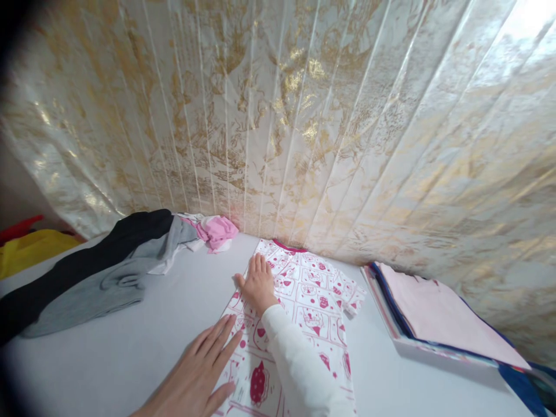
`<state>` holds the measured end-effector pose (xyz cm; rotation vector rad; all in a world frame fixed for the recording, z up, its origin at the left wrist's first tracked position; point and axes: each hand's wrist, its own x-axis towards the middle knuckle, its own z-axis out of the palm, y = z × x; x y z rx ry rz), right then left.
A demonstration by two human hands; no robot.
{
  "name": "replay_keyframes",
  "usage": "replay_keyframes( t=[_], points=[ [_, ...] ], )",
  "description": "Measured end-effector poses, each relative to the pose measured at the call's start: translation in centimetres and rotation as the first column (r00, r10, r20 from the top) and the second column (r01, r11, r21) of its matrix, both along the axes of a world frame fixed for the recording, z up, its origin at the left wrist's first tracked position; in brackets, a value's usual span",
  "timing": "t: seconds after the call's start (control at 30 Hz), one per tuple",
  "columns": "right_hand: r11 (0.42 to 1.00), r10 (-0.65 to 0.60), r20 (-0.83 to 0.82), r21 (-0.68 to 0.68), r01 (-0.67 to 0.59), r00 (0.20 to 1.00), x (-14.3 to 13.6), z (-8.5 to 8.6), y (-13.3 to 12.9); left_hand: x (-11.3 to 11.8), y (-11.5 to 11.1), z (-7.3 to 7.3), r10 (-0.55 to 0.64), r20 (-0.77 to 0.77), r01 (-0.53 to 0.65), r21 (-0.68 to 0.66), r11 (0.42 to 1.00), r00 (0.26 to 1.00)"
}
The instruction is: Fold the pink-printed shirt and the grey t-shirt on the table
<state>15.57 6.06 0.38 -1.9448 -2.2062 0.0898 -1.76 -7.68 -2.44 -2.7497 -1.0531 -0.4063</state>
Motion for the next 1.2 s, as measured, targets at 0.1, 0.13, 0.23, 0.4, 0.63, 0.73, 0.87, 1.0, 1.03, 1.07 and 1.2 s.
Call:
replay_keyframes(
  t=[0.1, 0.13, 0.23, 0.4, 0.63, 0.73, 0.87, 1.0, 1.03, 1.07, 1.2],
  points=[
    [0.999, 0.039, 0.003, -0.012, -0.039, 0.999, 0.7, 0.4, 0.9, -0.1, -0.2, 0.0, 0.002, -0.01, -0.002, 0.061, 0.998, 1.0],
    [0.999, 0.047, 0.006, -0.016, -0.047, 0.999, 0.9, 0.5, 1.2, -0.1, -0.2, 0.1, 0.003, -0.013, -0.002, 0.08, 0.997, 1.0],
    [0.999, 0.041, 0.02, -0.009, -0.041, 0.999, 0.6, 1.0, 1.1, -0.4, -0.4, 0.2, -0.003, -0.02, 0.005, 0.138, 0.99, 1.0],
    [1.0, 0.013, 0.006, 0.007, -0.013, 1.0, -1.9, 0.3, -1.2, -0.9, -0.5, 0.2, 0.017, 0.012, -0.019, 0.194, 0.981, 1.0],
    [0.998, -0.014, -0.045, -0.062, 0.011, 0.999, -1.7, 1.0, 1.9, -1.0, 0.1, 0.2, -0.076, -0.077, 0.088, 0.176, 0.98, 0.994],
    [0.997, 0.033, -0.055, -0.064, -0.036, 0.998, -0.2, 2.4, 3.4, -1.2, 0.4, 0.0, -0.096, -0.084, 0.108, 0.147, 0.983, 0.992],
    [1.0, 0.019, -0.045, 0.005, -0.018, 0.999, 1.1, 2.5, 1.7, -0.2, 2.4, 0.6, -0.063, -0.018, 0.063, 0.037, 0.997, 0.998],
    [0.997, -0.029, -0.019, 0.073, 0.031, 0.999, 1.9, 0.3, -1.0, 2.0, 6.9, 1.8, -0.001, 0.027, 0.004, -0.103, 0.995, 1.0],
    [0.995, -0.035, -0.019, 0.094, 0.037, 0.999, 2.1, -0.3, -1.4, 2.4, 8.1, 2.0, 0.007, 0.027, -0.004, -0.122, 0.993, 1.0],
    [0.993, -0.037, -0.022, 0.114, 0.039, 0.999, 2.3, -0.8, -1.6, 2.6, 9.2, 2.1, 0.019, 0.023, -0.016, -0.132, 0.991, 1.0],
    [0.987, -0.031, -0.042, 0.158, 0.038, 0.999, 2.8, -1.8, -1.5, 2.3, 12.0, 2.1, 0.082, -0.009, -0.082, -0.115, 0.99, 0.997]
  ],
)
